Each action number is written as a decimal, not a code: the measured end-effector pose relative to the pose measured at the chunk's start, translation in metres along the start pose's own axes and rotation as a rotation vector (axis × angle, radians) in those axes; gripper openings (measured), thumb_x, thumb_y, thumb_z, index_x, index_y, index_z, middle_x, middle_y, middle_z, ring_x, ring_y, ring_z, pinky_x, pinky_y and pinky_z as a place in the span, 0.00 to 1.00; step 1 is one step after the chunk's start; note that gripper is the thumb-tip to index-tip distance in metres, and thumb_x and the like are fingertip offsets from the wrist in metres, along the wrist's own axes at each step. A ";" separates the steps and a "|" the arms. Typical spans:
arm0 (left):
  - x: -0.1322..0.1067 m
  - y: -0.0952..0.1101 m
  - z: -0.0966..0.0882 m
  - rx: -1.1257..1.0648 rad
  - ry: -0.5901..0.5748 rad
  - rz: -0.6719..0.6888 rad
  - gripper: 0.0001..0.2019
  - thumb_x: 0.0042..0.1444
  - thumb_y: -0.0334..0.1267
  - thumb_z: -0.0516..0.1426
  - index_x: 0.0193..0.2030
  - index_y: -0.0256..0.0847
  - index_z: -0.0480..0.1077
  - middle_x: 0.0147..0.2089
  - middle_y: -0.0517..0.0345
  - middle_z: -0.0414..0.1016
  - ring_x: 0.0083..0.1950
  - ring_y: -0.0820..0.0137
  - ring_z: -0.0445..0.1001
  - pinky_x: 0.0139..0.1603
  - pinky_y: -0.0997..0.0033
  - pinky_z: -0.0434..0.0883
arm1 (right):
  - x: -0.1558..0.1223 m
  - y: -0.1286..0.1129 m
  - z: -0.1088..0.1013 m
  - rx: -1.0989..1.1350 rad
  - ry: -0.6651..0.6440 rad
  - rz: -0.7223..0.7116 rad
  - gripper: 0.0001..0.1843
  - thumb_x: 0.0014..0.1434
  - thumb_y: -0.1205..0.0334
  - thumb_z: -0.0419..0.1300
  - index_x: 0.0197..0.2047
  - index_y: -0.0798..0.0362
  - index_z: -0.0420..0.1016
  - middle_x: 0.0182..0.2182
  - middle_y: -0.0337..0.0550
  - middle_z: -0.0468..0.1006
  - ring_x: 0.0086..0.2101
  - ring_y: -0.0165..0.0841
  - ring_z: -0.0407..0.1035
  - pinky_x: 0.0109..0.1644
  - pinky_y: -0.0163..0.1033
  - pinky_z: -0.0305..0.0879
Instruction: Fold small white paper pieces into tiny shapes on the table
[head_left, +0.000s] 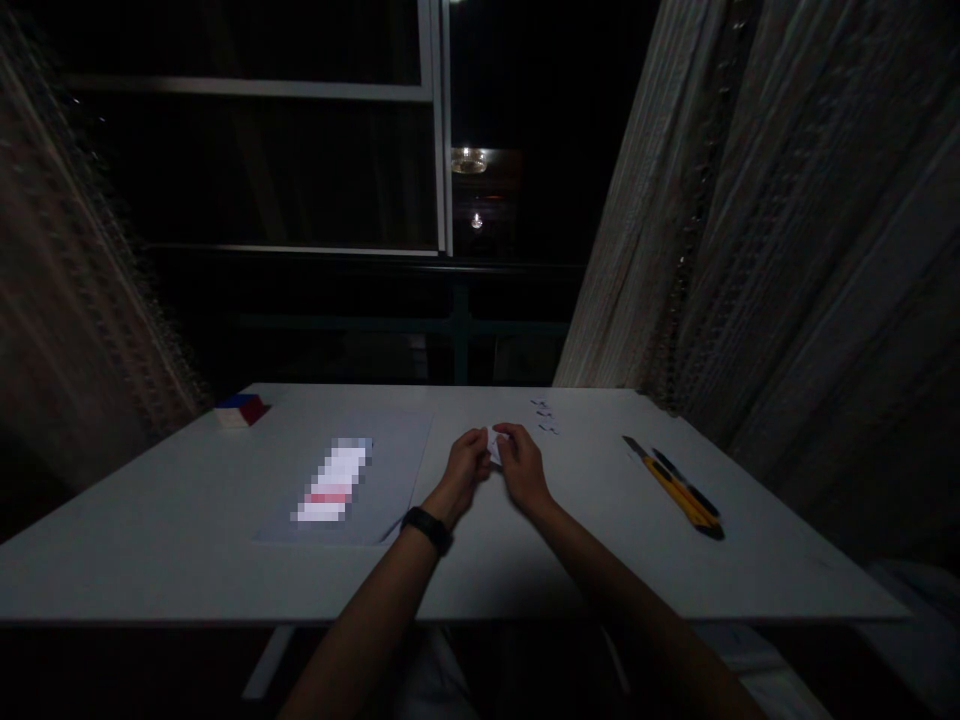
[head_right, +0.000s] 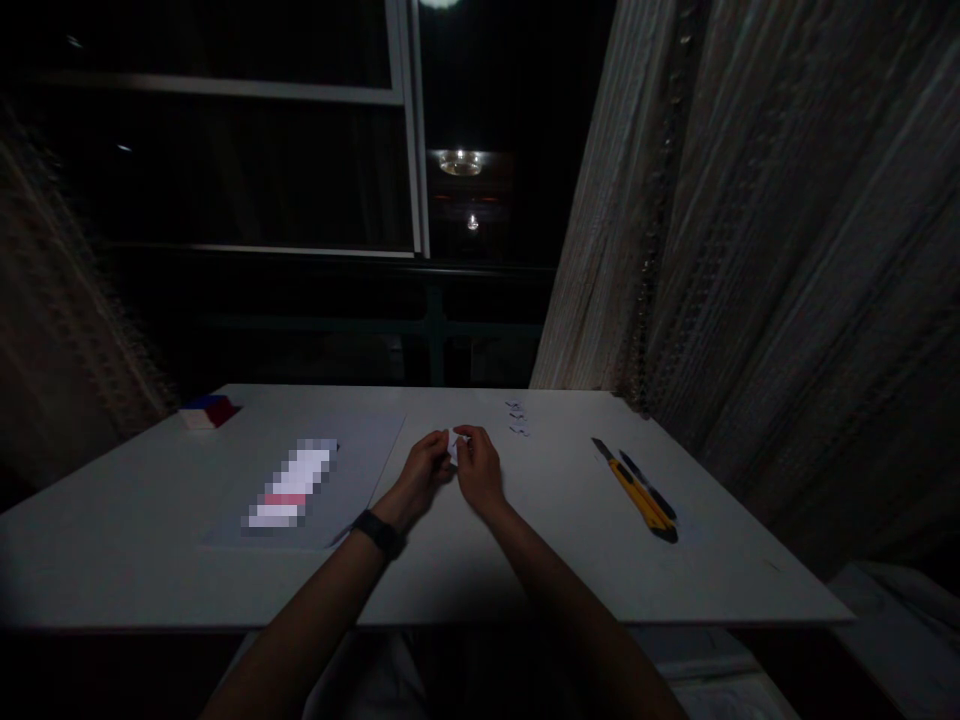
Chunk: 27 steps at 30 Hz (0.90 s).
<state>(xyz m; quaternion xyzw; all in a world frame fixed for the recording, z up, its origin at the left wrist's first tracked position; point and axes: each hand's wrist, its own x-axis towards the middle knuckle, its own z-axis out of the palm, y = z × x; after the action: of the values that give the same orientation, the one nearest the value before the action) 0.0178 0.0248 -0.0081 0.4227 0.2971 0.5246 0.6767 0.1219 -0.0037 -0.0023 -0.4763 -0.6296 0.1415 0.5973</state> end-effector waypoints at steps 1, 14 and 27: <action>0.000 0.000 0.000 0.002 0.002 0.000 0.14 0.44 0.45 0.61 0.28 0.38 0.63 0.19 0.68 0.56 0.17 0.83 0.53 0.16 0.83 0.47 | 0.000 0.000 0.000 0.001 -0.001 0.000 0.11 0.58 0.62 0.48 0.42 0.53 0.68 0.37 0.44 0.72 0.35 0.33 0.66 0.40 0.39 0.62; -0.002 0.001 0.004 0.062 0.031 0.061 0.16 0.43 0.47 0.61 0.26 0.38 0.62 0.18 0.68 0.56 0.17 0.82 0.53 0.17 0.82 0.49 | 0.001 0.000 0.001 -0.023 0.030 0.029 0.11 0.56 0.62 0.49 0.40 0.55 0.68 0.37 0.46 0.73 0.35 0.34 0.67 0.41 0.40 0.63; 0.000 -0.001 0.004 0.127 0.041 0.142 0.17 0.42 0.49 0.61 0.23 0.38 0.62 0.18 0.68 0.55 0.17 0.82 0.52 0.17 0.81 0.50 | 0.002 -0.003 0.000 0.002 0.045 0.118 0.08 0.53 0.61 0.51 0.37 0.52 0.65 0.29 0.40 0.72 0.28 0.32 0.67 0.33 0.37 0.63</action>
<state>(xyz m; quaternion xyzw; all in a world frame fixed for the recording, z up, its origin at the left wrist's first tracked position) 0.0216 0.0239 -0.0069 0.4740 0.3127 0.5598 0.6035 0.1205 -0.0037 0.0015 -0.5152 -0.5867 0.1665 0.6021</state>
